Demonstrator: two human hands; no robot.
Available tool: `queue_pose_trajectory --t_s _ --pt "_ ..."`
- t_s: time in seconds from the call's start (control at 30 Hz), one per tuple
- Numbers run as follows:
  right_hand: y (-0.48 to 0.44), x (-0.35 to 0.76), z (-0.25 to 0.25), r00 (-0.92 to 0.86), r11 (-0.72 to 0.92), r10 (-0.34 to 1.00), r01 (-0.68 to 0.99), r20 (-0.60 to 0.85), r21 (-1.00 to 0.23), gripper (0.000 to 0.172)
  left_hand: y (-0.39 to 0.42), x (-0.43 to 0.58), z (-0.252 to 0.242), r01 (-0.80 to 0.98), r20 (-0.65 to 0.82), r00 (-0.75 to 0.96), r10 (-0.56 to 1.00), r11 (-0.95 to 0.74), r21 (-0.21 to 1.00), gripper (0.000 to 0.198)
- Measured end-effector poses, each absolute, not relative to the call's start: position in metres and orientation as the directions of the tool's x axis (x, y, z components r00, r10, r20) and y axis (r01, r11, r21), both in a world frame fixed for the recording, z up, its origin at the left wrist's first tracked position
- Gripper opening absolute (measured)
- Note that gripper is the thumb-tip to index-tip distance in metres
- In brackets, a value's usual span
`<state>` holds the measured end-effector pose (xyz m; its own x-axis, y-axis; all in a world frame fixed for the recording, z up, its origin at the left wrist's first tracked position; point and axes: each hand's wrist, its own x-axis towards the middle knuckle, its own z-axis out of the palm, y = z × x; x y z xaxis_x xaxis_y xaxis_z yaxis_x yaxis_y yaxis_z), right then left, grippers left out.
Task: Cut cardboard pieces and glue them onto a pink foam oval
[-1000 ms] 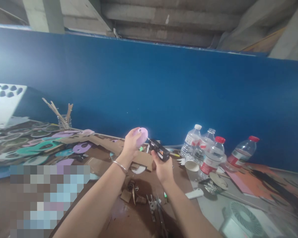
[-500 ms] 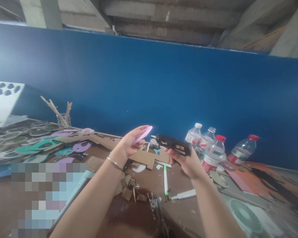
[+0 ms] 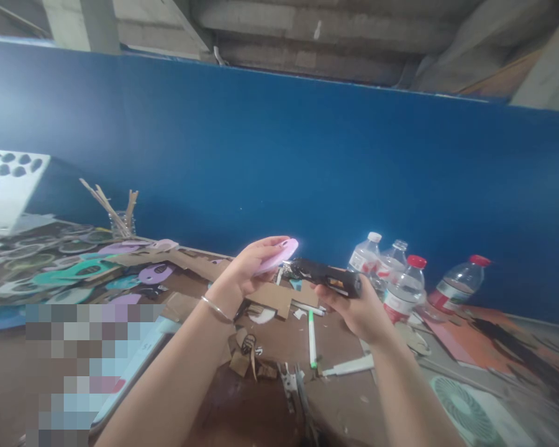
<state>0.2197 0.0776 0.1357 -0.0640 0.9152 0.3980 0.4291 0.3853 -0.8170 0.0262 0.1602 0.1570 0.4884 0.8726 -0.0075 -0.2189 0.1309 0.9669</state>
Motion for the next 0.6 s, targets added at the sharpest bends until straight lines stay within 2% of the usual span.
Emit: queue_pose_trajectory --t_s 0.43,0.6 --pt "0.072 0.218 0.141 0.000 0.296 0.941 0.486 0.338 -0.823 0.024 0.151 0.029 0.164 -0.106 0.031 0.386 0.922 0.011 0.994 0.036" --pt "0.068 0.219 0.146 -0.026 0.315 0.939 0.466 0.342 -0.827 0.021 0.150 0.024 0.166 -0.106 0.033 0.475 0.879 0.020 0.994 0.037"
